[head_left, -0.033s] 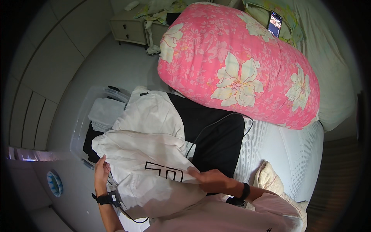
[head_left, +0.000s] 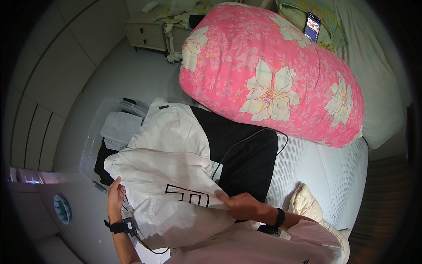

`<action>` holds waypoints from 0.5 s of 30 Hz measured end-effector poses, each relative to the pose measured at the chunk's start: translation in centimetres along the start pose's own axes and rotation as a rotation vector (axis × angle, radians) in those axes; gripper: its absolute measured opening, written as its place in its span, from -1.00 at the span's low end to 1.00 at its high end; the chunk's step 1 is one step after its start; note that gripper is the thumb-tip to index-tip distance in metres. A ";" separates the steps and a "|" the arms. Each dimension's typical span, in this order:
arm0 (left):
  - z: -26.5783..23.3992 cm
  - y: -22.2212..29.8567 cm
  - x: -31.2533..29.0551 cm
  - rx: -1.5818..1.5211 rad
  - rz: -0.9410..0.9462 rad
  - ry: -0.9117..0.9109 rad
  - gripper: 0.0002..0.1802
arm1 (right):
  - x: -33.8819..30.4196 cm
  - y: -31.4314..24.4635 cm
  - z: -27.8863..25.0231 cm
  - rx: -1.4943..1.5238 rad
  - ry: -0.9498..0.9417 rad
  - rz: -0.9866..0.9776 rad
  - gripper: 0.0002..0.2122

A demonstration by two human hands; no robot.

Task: Fold several items of clothing including pants, a t-shirt, and a jacket, then place them into a plastic bin.

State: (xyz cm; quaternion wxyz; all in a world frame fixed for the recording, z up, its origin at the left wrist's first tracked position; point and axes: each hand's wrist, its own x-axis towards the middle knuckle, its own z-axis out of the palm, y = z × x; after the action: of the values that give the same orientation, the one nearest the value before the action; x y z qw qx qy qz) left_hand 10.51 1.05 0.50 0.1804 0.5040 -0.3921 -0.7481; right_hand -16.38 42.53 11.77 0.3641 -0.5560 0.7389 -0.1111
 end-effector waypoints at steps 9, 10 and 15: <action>0.9 -0.4 -1.5 0.122 0.039 0.030 -0.84 | -3.5 -1.5 1.7 -0.150 -0.244 0.166 -0.36; 1.0 -0.5 -1.8 0.115 0.043 0.023 -0.83 | -3.3 -1.2 1.3 -0.085 -0.271 0.161 -0.40; 1.1 -1.4 -2.2 0.107 0.074 0.096 -0.74 | 3.8 1.6 -3.3 0.035 -0.031 -0.042 -0.70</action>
State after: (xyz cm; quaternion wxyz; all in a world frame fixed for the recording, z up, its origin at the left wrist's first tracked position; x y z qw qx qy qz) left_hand 10.59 3.82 0.99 0.1992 0.5335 -0.4409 -0.6938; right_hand -20.24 38.83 11.63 0.3826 -0.5667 0.7193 -0.1230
